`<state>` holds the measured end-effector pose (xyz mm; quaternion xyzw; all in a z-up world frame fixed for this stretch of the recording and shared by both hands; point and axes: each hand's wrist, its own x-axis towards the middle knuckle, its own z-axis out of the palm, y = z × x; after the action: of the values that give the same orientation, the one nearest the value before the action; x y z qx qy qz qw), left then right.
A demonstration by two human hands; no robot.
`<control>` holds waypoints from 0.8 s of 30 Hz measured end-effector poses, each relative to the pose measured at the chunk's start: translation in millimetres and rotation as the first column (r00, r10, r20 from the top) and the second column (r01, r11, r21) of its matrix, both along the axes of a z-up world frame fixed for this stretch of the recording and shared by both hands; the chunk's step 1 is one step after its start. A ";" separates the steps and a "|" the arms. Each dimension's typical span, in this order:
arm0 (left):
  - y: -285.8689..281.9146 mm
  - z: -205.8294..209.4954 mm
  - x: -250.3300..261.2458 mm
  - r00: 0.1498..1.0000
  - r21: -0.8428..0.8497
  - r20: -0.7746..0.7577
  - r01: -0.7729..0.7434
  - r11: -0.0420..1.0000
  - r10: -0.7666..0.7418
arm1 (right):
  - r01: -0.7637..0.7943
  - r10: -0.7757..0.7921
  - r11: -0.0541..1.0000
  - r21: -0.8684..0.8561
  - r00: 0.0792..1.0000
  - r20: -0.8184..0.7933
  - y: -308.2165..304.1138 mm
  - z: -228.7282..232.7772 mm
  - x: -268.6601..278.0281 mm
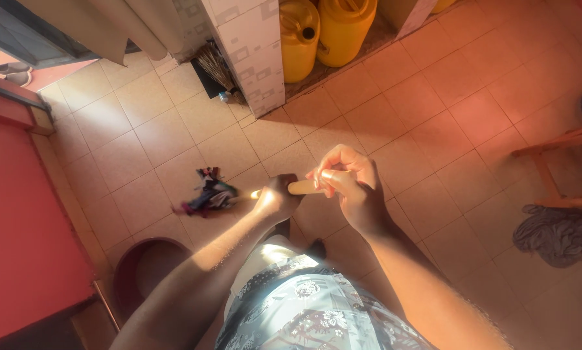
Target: Assembling a mop by wrapping cloth strips around the end of a wooden handle.
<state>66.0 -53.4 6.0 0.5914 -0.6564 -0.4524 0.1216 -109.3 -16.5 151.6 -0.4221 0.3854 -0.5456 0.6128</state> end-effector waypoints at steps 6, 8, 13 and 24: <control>-44.9 -17.8 -1.5 0.961 -0.411 -0.260 -0.024 0.911 -0.092 | -0.026 -0.005 0.991 -0.131 0.972 -0.233 -9.8 2.5 17.0; -69.2 -38.1 12.5 0.970 -0.370 -0.218 0.020 0.929 -0.108 | -0.034 -0.008 0.986 -0.166 0.969 -0.249 -17.9 -18.9 32.1; -110.7 -75.9 52.9 0.988 -0.345 -0.019 0.136 0.929 -0.152 | -0.101 0.037 0.984 -0.145 0.919 -0.393 -34.0 -76.2 65.3; -90.3 -162.0 66.9 0.864 -0.075 0.474 0.233 0.970 -0.171 | -0.074 0.093 0.985 0.154 0.989 -0.118 -43.6 -139.3 25.6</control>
<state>133.0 -143.7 -156.0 0.6009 -0.7527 -0.2645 -0.0486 -83.7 -60.0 12.3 -0.4244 0.4446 -0.4616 0.6396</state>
